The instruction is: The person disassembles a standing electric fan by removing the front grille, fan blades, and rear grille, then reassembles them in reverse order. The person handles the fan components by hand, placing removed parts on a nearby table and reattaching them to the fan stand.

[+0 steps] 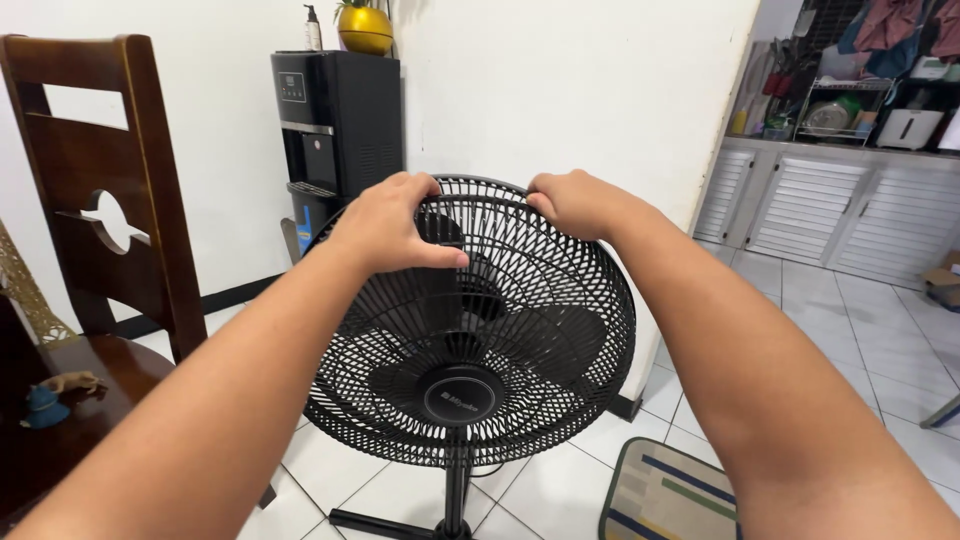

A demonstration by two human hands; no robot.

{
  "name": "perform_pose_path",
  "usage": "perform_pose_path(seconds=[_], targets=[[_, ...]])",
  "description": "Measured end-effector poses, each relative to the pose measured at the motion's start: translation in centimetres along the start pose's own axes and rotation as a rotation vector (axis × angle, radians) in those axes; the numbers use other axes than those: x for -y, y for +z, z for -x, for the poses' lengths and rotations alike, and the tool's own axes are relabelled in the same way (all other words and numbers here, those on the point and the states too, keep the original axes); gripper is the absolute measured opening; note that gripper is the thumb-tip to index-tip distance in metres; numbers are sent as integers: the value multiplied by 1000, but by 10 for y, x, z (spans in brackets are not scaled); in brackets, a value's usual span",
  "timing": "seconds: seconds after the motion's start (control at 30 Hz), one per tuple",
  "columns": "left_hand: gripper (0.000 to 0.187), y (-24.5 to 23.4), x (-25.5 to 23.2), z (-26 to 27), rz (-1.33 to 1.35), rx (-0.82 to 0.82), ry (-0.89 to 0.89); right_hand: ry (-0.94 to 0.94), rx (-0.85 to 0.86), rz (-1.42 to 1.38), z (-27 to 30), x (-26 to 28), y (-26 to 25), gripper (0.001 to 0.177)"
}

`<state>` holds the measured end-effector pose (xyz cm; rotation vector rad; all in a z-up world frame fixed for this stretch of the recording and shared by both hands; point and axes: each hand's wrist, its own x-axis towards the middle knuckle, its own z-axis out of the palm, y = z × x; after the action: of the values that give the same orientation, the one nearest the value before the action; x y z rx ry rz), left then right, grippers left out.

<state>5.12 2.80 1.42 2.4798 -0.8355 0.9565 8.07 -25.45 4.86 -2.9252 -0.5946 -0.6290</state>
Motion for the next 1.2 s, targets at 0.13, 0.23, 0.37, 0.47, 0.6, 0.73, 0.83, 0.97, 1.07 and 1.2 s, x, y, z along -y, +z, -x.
perform_pose_path(seconds=[0.13,0.23,0.37,0.47,0.6,0.73,0.83,0.97,1.07,1.2], targets=[[94,-2,-5,3,-9,-14,-16,27,-34,80,7,3,2,32],[94,-3,-6,3,13,-13,-16,40,-28,94,9,6,1,32],[92,-3,-2,6,42,-8,10,9,-32,104,10,-2,3,31],[88,-9,3,17,47,-11,109,11,-109,84,21,-19,3,32],[91,-12,-2,15,20,-20,192,49,-144,-57,31,-31,8,36],[96,-7,-7,7,-21,-15,127,15,-196,-380,28,-45,31,44],[99,-16,0,16,-47,-10,98,-3,-251,-654,69,-72,65,46],[96,-22,5,24,-49,32,75,79,-351,-803,126,-90,127,40],[96,-25,-1,23,-68,46,70,442,-301,-1035,155,-92,157,43],[96,-24,-7,28,-76,62,35,472,-321,-1023,169,-93,171,41]])
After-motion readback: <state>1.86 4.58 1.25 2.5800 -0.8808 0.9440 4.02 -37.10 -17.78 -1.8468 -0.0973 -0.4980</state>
